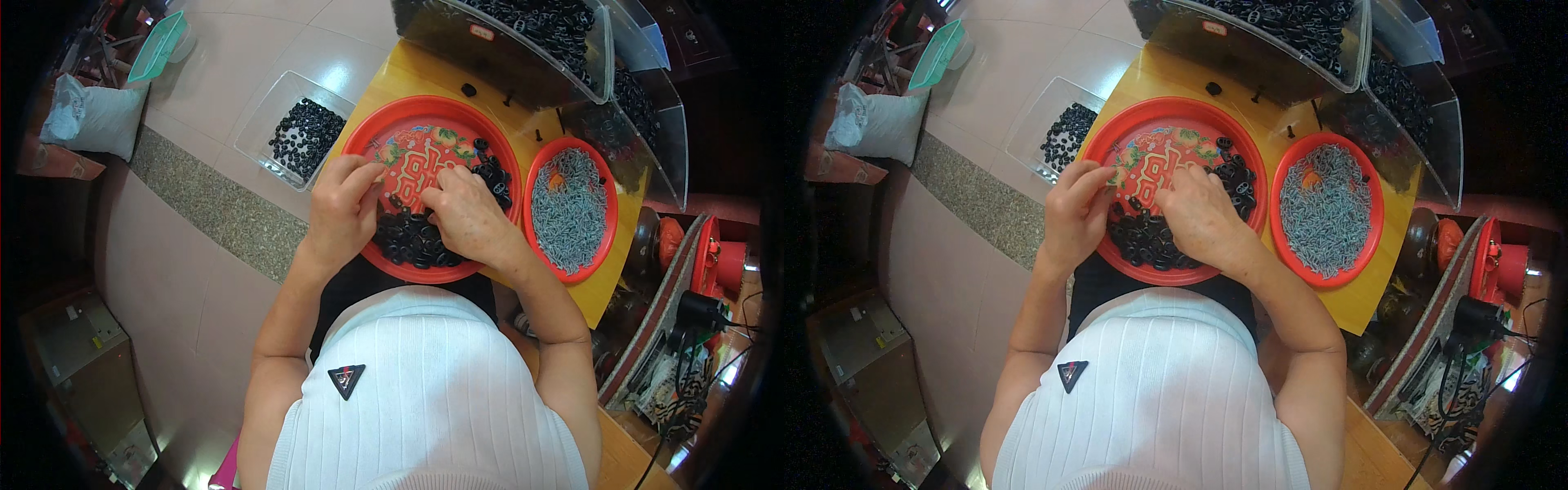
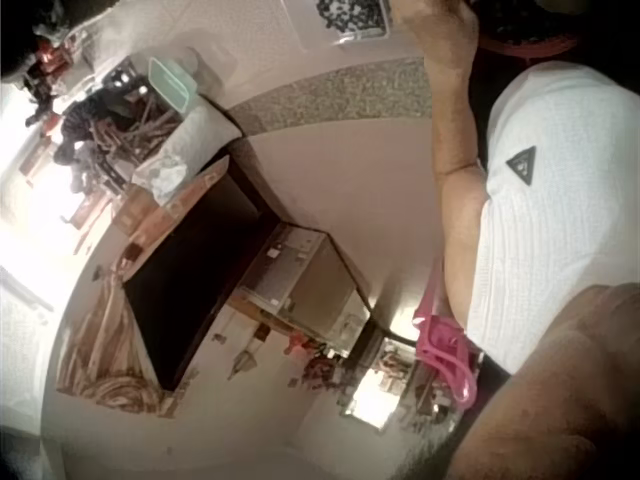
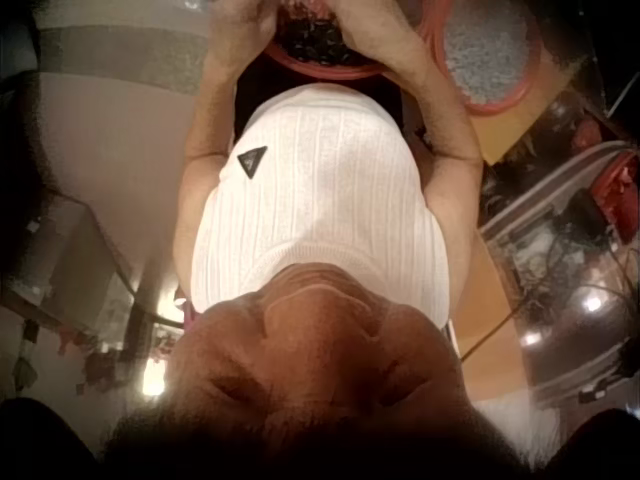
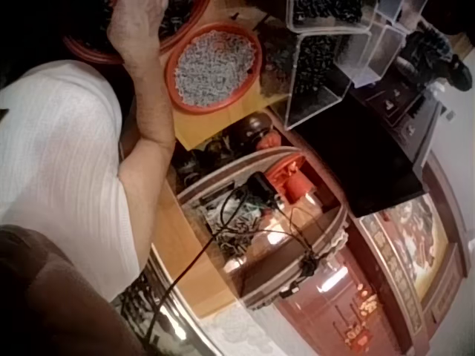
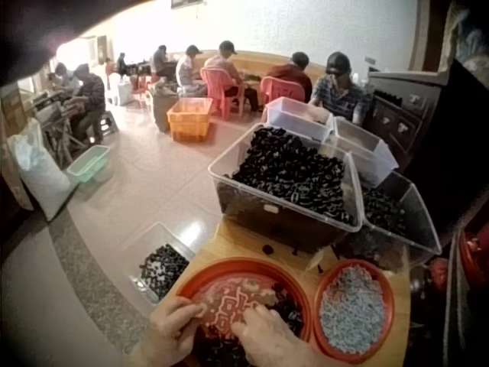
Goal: The person assembles plastic cord locks by inserting springs into plastic toggle components by hand.
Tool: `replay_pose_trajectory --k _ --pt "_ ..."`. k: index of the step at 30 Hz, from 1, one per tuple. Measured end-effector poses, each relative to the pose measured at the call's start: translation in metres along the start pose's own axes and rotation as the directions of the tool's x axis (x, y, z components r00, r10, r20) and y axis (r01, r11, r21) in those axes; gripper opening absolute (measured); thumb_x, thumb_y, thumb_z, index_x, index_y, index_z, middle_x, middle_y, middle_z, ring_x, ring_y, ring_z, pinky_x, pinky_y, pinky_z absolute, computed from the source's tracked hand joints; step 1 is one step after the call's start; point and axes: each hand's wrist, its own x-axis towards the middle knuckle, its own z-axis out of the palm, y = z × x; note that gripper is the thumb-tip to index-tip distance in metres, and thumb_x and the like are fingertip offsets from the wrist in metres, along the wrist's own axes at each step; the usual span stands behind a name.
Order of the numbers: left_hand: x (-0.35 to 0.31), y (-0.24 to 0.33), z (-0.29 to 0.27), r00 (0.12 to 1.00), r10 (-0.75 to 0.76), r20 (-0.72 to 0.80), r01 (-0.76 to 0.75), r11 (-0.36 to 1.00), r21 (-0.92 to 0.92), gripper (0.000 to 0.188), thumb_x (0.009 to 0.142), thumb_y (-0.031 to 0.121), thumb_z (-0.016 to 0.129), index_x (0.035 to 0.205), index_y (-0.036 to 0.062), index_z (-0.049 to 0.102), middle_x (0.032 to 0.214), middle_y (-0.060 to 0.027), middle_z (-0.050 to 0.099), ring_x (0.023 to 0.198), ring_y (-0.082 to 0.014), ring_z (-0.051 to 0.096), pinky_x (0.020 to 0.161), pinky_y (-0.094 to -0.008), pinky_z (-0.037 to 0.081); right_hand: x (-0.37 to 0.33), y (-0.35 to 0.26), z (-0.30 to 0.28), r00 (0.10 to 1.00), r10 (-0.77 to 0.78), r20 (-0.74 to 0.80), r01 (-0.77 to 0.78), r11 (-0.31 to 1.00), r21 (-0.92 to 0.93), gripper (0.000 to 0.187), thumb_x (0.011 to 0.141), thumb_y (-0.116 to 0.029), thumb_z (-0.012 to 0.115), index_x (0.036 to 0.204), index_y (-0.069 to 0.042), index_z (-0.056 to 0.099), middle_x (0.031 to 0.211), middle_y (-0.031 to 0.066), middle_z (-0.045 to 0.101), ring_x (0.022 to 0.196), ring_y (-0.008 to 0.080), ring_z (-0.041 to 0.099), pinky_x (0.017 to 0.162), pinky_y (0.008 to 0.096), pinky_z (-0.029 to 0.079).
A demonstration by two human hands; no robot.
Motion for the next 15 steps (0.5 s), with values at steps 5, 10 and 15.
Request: replay_pose_trajectory --k 5,10,15 --pt "0.024 -0.012 0.015 0.975 0.186 0.122 -0.214 0.932 0.293 0.020 0.058 -0.002 0.060 0.077 0.0027 0.059 0.074 -0.0101 0.052 0.072 -0.0273 0.050 0.064 -0.0371 0.040 -0.002 -0.005 0.005 0.999 0.044 0.011 -0.043 0.997 -0.067 0.018 0.063 -0.003 0.059 0.080 -0.001 0.060 0.084 0.0163 0.055 0.086 0.0300 0.051 0.073 0.0388 0.040" --pt "0.040 -0.021 0.028 0.953 0.141 0.269 -0.253 0.859 0.446 0.014 0.058 0.006 0.060 0.072 0.0046 0.060 0.074 -0.0096 0.052 0.075 -0.0266 0.050 0.066 -0.0362 0.039 -0.003 -0.008 0.008 1.000 0.004 0.004 -0.004 0.993 -0.116 0.017 0.063 -0.005 0.057 0.079 0.002 0.059 0.084 0.0163 0.055 0.085 0.0293 0.050 0.073 0.0384 0.039" --pt "0.040 -0.019 0.036 0.906 0.107 0.409 -0.336 0.770 0.542 0.012 0.062 0.011 0.058 0.071 0.0031 0.058 0.075 -0.0101 0.052 0.076 -0.0260 0.050 0.066 -0.0355 0.039 -0.006 -0.013 0.011 0.994 -0.072 -0.083 0.057 0.983 -0.175 0.013 0.062 -0.003 0.055 0.074 0.002 0.057 0.079 0.0162 0.052 0.080 0.0286 0.048 0.068 0.0354 0.039"
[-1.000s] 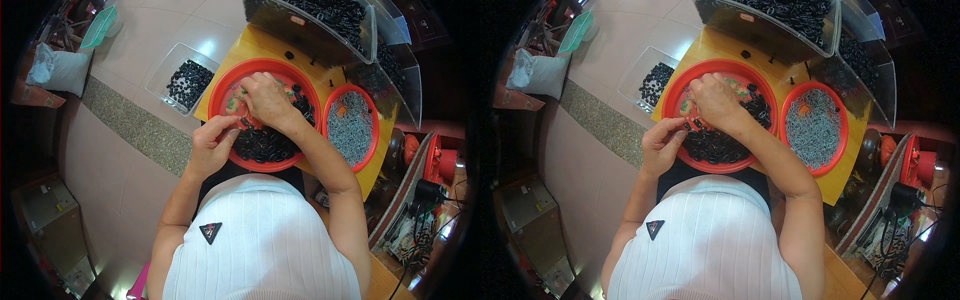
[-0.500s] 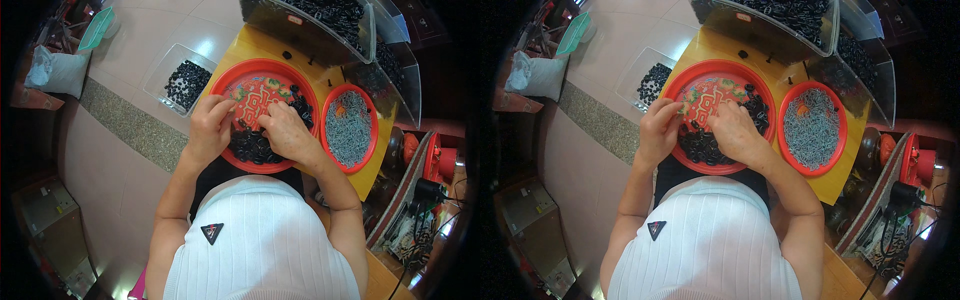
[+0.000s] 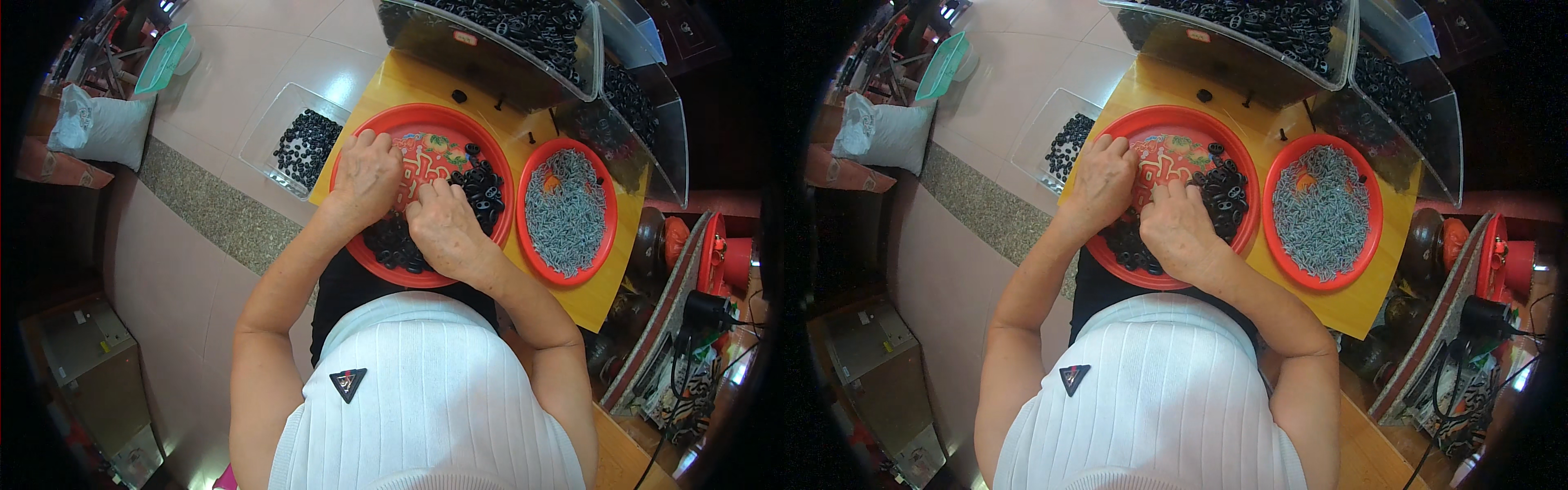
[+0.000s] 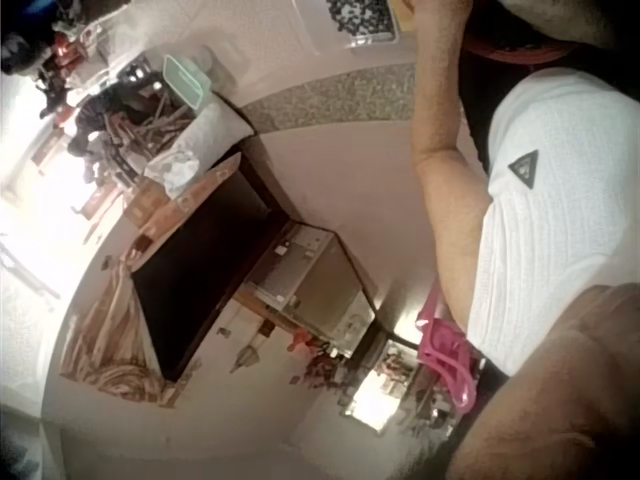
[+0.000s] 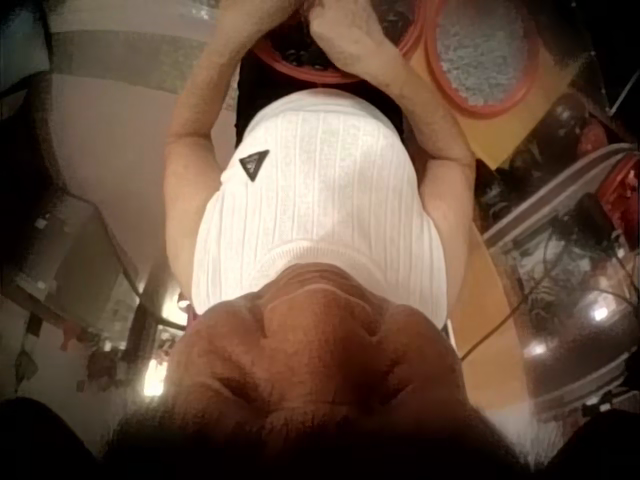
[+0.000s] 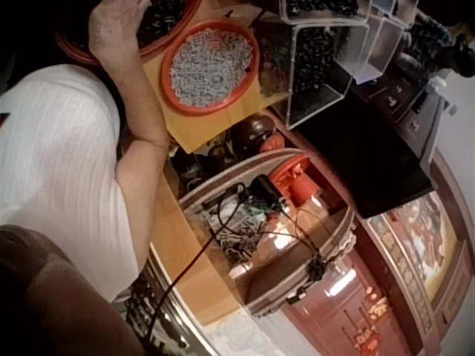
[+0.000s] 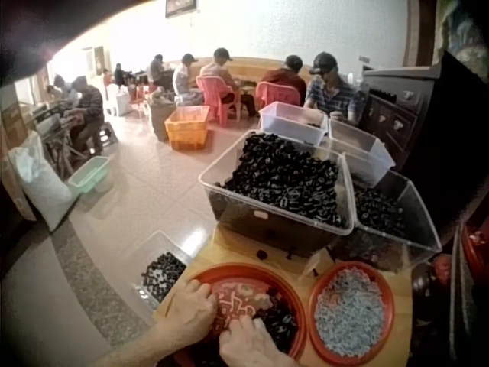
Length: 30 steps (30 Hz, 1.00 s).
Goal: The person assembles plastic cord locks by inserting springs into plastic toggle components by hand.
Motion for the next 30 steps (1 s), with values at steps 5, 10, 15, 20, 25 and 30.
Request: replay_pose_trajectory --k 5,10,15,20,25,30 --pt "-0.003 0.001 0.001 0.998 0.055 0.021 -0.057 0.992 0.111 0.014 0.064 0.013 0.056 0.073 0.0022 0.056 0.078 -0.0109 0.051 0.075 -0.0264 0.049 0.065 -0.0350 0.037 -0.001 0.002 0.002 0.998 0.003 -0.057 -0.002 1.000 0.026 0.012 0.063 -0.003 0.053 0.074 0.003 0.057 0.079 0.0159 0.051 0.079 0.0285 0.048 0.068 0.0349 0.039" --pt "-0.021 0.007 -0.003 0.992 -0.022 -0.128 -0.009 0.972 -0.235 0.016 0.062 0.002 0.057 0.076 -0.0014 0.051 0.073 -0.0121 0.050 0.069 -0.0258 0.049 0.062 -0.0359 0.039 -0.004 0.012 0.008 0.957 0.089 -0.276 -0.004 0.956 0.293 0.010 0.067 0.002 0.054 0.077 0.000 0.055 0.077 0.0162 0.052 0.077 0.0285 0.051 0.066 0.0331 0.042" --pt "-0.039 0.022 -0.015 0.933 -0.358 -0.038 0.194 0.589 -0.784 0.013 0.070 -0.009 0.055 0.080 -0.0028 0.049 0.068 -0.0093 0.053 0.060 -0.0207 0.052 0.056 -0.0277 0.043 -0.008 0.013 -0.007 0.888 0.459 -0.039 -0.195 0.451 0.871 0.006 0.077 0.002 0.052 0.081 -0.001 0.055 0.076 0.0082 0.055 0.065 0.0176 0.054 0.057 0.0261 0.044" --pt "-0.048 0.030 -0.023 0.823 -0.491 0.285 0.217 -0.193 -0.957 0.010 0.078 -0.004 0.055 0.088 -0.0026 0.057 0.074 -0.0029 0.057 0.064 -0.0082 0.053 0.057 -0.0189 0.043 -0.016 0.014 -0.013 0.864 0.398 0.308 -0.255 -0.181 0.950 0.010 0.081 -0.001 0.052 0.091 0.001 0.056 0.078 0.0047 0.057 0.063 0.0087 0.054 0.057 0.0195 0.045" --pt "-0.058 0.033 -0.022 0.831 -0.401 0.386 0.146 -0.513 -0.846 0.015 0.078 -0.003 0.056 0.093 -0.0015 0.058 0.080 -0.0071 0.059 0.068 -0.0126 0.056 0.061 -0.0217 0.046 -0.019 0.006 -0.011 0.878 0.387 0.281 -0.163 -0.311 0.936 0.016 0.082 -0.005 0.055 0.096 0.002 0.057 0.080 0.0058 0.059 0.068 0.0084 0.056 0.058 0.0182 0.046" --pt "-0.059 0.036 -0.024 0.820 -0.335 0.464 0.134 -0.676 -0.725 0.014 0.078 -0.003 0.057 0.091 -0.0008 0.058 0.080 -0.0059 0.058 0.067 -0.0129 0.057 0.065 -0.0235 0.049 -0.023 0.003 -0.009 0.866 0.422 0.267 -0.207 -0.183 0.961 0.015 0.083 -0.008 0.055 0.094 0.002 0.057 0.077 0.0037 0.059 0.066 0.0077 0.056 0.057 0.0187 0.046"
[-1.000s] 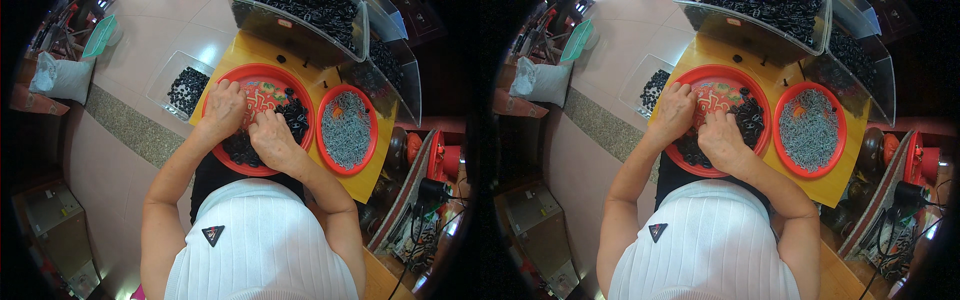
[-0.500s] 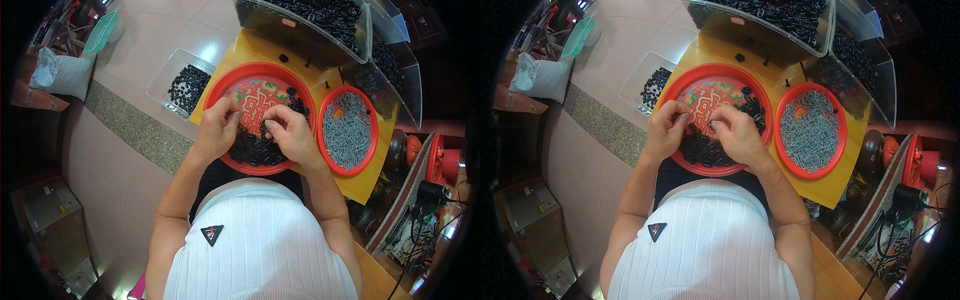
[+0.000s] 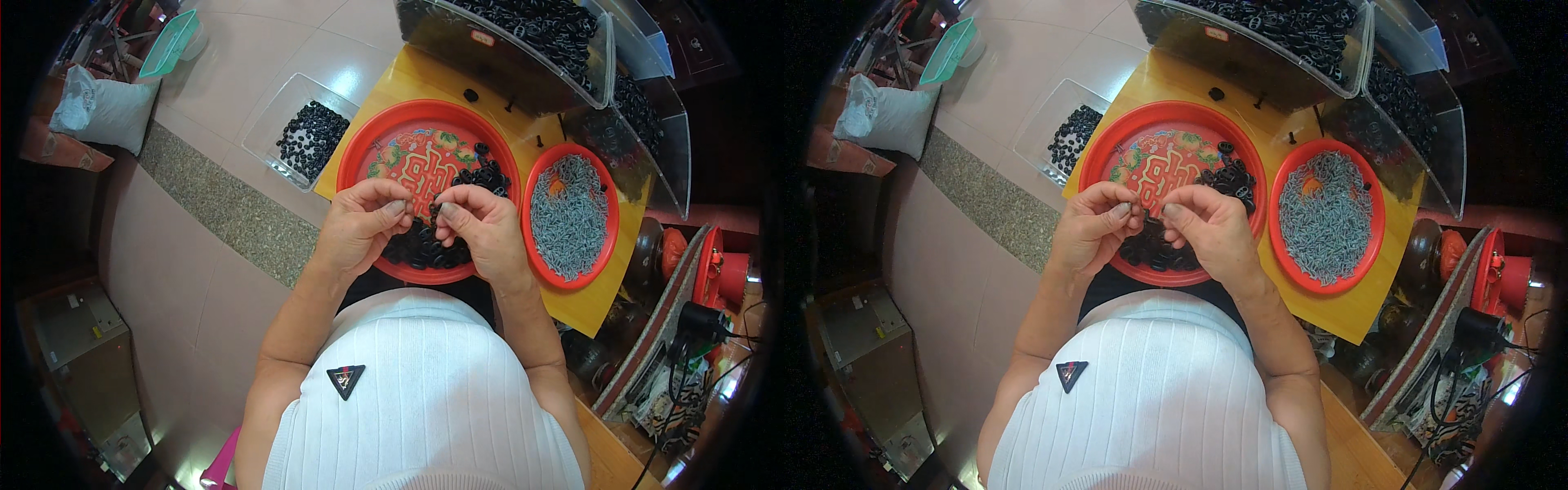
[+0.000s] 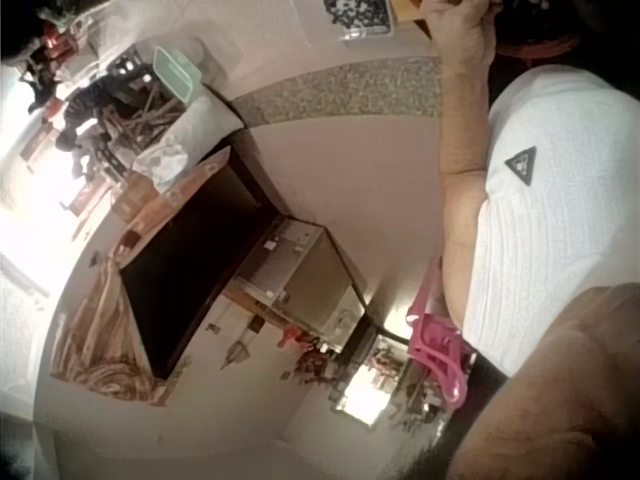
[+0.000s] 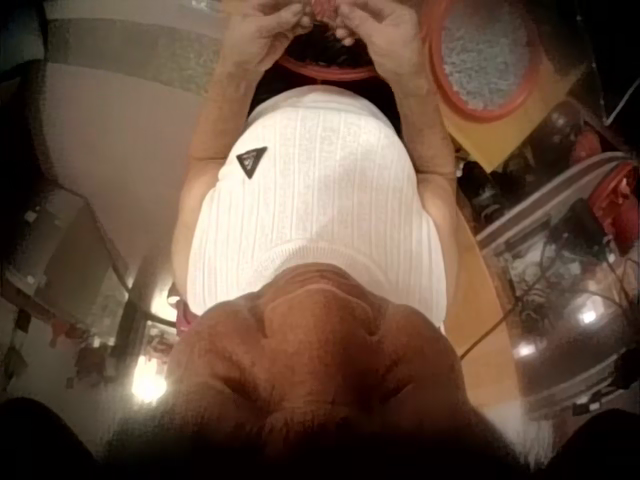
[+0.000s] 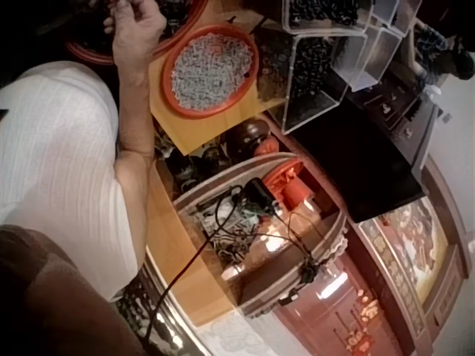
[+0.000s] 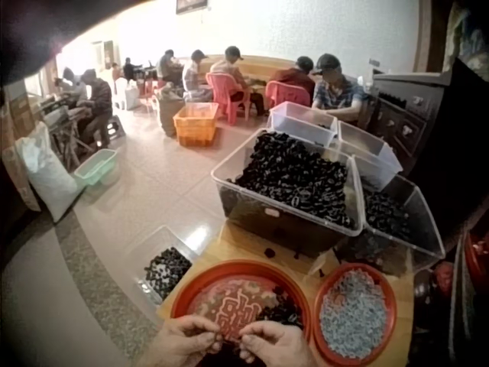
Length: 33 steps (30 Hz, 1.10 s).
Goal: The person assembles plastic cord locks by inserting springs into plastic toggle components by hand.
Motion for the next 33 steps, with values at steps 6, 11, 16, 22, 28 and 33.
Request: replay_pose_trajectory --k 6,11,16,22,28,33 --pt "0.004 -0.004 -0.006 0.994 -0.018 0.103 0.029 0.994 -0.103 0.009 0.079 0.001 0.057 0.087 0.0019 0.055 0.079 -0.0056 0.056 0.071 -0.0139 0.054 0.065 -0.0247 0.046 -0.004 0.002 0.012 0.980 -0.136 -0.147 0.110 0.980 -0.169 0.011 0.085 -0.010 0.053 0.088 0.001 0.055 0.071 0.0007 0.055 0.063 0.0065 0.054 0.056 0.0194 0.046" --pt "0.004 -0.009 -0.005 0.982 -0.021 0.189 0.066 0.969 -0.238 0.008 0.078 0.006 0.059 0.086 0.0042 0.055 0.083 -0.0056 0.054 0.077 -0.0156 0.052 0.069 -0.0293 0.045 -0.007 0.002 0.024 0.988 -0.126 -0.094 0.124 0.992 -0.028 0.012 0.085 -0.006 0.052 0.093 0.003 0.055 0.077 0.0047 0.059 0.067 0.0084 0.057 0.058 0.0206 0.048" --pt "0.002 -0.016 -0.002 0.981 0.005 0.193 0.060 0.943 -0.327 0.008 0.079 0.006 0.058 0.086 0.0051 0.055 0.085 -0.0057 0.054 0.078 -0.0159 0.052 0.070 -0.0299 0.045 -0.008 0.003 0.033 0.990 -0.115 -0.078 0.118 0.992 0.042 0.011 0.084 -0.003 0.053 0.093 0.003 0.054 0.079 0.0060 0.059 0.068 0.0097 0.059 0.058 0.0206 0.049" --pt "0.003 -0.017 -0.004 0.989 0.055 0.136 -0.016 0.962 -0.273 0.007 0.080 0.006 0.057 0.086 0.0045 0.054 0.087 -0.0061 0.054 0.079 -0.0147 0.052 0.069 -0.0297 0.046 -0.007 0.004 0.037 0.984 -0.115 -0.136 0.117 0.993 0.007 0.010 0.083 0.000 0.053 0.092 0.003 0.052 0.078 0.0066 0.059 0.068 0.0103 0.060 0.057 0.0201 0.050" --pt "-0.001 -0.014 0.003 0.990 0.045 0.134 -0.012 0.971 -0.238 0.007 0.081 0.007 0.057 0.085 0.0031 0.053 0.089 -0.0058 0.053 0.078 -0.0143 0.053 0.063 -0.0283 0.047 -0.006 0.002 0.040 0.980 -0.133 -0.149 0.133 0.991 -0.011 0.009 0.082 0.001 0.052 0.091 0.004 0.052 0.076 0.0063 0.059 0.067 0.0094 0.059 0.058 0.0203 0.050" --pt "-0.003 -0.013 0.005 0.992 0.033 0.125 -0.004 0.974 -0.227 0.007 0.081 0.006 0.057 0.086 0.0029 0.054 0.090 -0.0059 0.053 0.076 -0.0139 0.053 0.062 -0.0279 0.047 -0.006 0.003 0.040 0.979 -0.141 -0.150 0.137 0.990 -0.039 0.008 0.082 0.001 0.053 0.090 0.004 0.052 0.075 0.0056 0.059 0.066 0.0086 0.059 0.058 0.0200 0.049"
